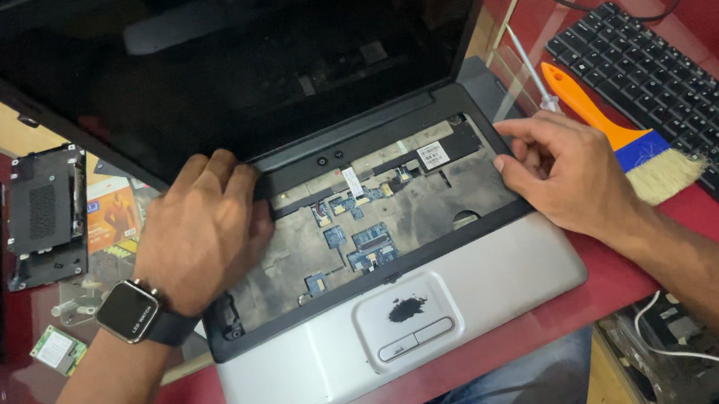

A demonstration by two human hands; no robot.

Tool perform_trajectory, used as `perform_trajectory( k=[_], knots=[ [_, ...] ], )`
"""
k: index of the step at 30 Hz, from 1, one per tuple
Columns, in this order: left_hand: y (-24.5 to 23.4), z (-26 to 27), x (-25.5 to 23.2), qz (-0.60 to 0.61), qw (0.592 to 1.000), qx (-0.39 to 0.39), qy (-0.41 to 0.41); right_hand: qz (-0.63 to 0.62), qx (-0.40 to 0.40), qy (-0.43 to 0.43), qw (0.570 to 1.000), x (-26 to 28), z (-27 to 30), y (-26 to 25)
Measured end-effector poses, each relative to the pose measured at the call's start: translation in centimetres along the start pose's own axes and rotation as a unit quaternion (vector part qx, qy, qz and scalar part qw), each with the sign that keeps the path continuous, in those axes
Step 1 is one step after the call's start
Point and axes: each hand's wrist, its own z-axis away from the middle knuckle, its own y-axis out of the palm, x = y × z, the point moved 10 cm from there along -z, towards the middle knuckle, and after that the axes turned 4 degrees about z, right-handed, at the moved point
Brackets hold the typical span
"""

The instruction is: The person removes the keyboard from a silver laptop, disconnects the ribbon cable from the motherboard, and then reconnects it. They use a small tool to assist with the connector and then reposition the keyboard.

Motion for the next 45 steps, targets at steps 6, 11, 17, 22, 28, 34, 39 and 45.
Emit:
perform_trajectory(
  k=[6, 11, 17, 22, 28, 34, 39, 45],
  knots=[
    [0.0, 0.2, 0.0, 0.002, 1.000, -0.008, 0.000, -0.044, 0.004, 0.011, 0.999, -0.5, 0.0, 0.1],
    [-0.8, 0.7, -0.3, -0.001, 0.999, -0.037, 0.005, -0.085, 0.000, 0.040, 0.996, -1.0, 0.1, 0.2],
    [-0.9, 0.4, -0.2, 0.025, 0.998, -0.043, 0.024, -0.131, 0.024, 0.097, 0.986, -3.6, 0.3, 1.3],
    [-1.0, 0.6, -0.3, 0.039, 0.996, -0.062, 0.047, -0.177, 0.026, 0.127, 0.976, -4.7, 0.4, 1.9],
    [-1.0, 0.9, -0.2, 0.073, 0.993, -0.078, 0.052, -0.162, 0.029, 0.152, 0.975, -4.9, 0.3, 1.6],
    [-1.6, 1.0, -0.7, 0.070, 0.993, -0.075, 0.066, -0.081, 0.047, 0.111, 0.989, -2.3, -0.3, 0.8],
    [-1.0, 1.1, -0.8, 0.046, 0.993, -0.078, 0.082, -0.080, 0.050, 0.102, 0.990, -2.0, -0.3, 0.7],
    [-1.1, 1.3, -0.9, 0.040, 0.993, -0.080, 0.077, -0.107, 0.051, 0.104, 0.987, -2.8, 0.0, 0.9]
  ],
)
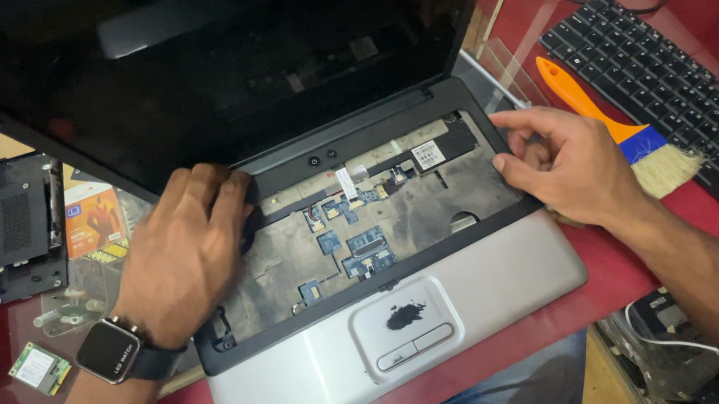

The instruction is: The person removes the keyboard from a silver laptop, disconnects the ribbon cable from the motherboard, and then reconnects it. They use a small tool to assist with the connector and then reposition the keyboard.

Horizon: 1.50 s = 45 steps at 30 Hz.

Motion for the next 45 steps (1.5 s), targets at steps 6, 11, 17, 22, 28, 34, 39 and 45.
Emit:
perform_trajectory(
  k=[6, 11, 17, 22, 28, 34, 39, 45],
  knots=[
    [-0.7, 0.0, -0.6, -0.055, 0.998, 0.023, 0.012, 0.038, -0.004, -0.017, 0.999, 0.7, 0.1, -0.1],
    [-0.3, 0.2, -0.7, -0.043, 0.999, 0.001, 0.006, 0.144, -0.007, -0.036, 0.989, 2.4, 0.5, -0.2],
    [-0.7, 0.2, -1.2, -0.049, 0.999, 0.006, 0.021, 0.160, -0.025, -0.094, 0.982, 3.3, 0.5, -0.2],
    [-0.3, 0.4, -0.9, -0.029, 0.999, 0.020, 0.020, 0.166, -0.029, -0.097, 0.981, 4.3, 0.9, -0.4],
    [-1.0, 0.6, -1.0, -0.025, 0.999, 0.030, 0.016, 0.146, -0.035, -0.058, 0.987, 3.9, 1.3, -1.5],
    [-1.0, 1.0, -0.9, -0.027, 0.999, 0.022, 0.030, 0.165, -0.074, -0.109, 0.977, 6.1, 1.9, -3.6],
    [-0.4, 1.0, -1.2, -0.044, 0.998, 0.022, 0.044, 0.233, -0.166, -0.122, 0.951, 4.0, 4.9, -11.1],
    [0.4, 1.0, -1.1, -0.098, 0.994, 0.034, 0.043, 0.345, -0.082, -0.030, 0.934, -7.6, 4.6, -17.7]
  ],
)
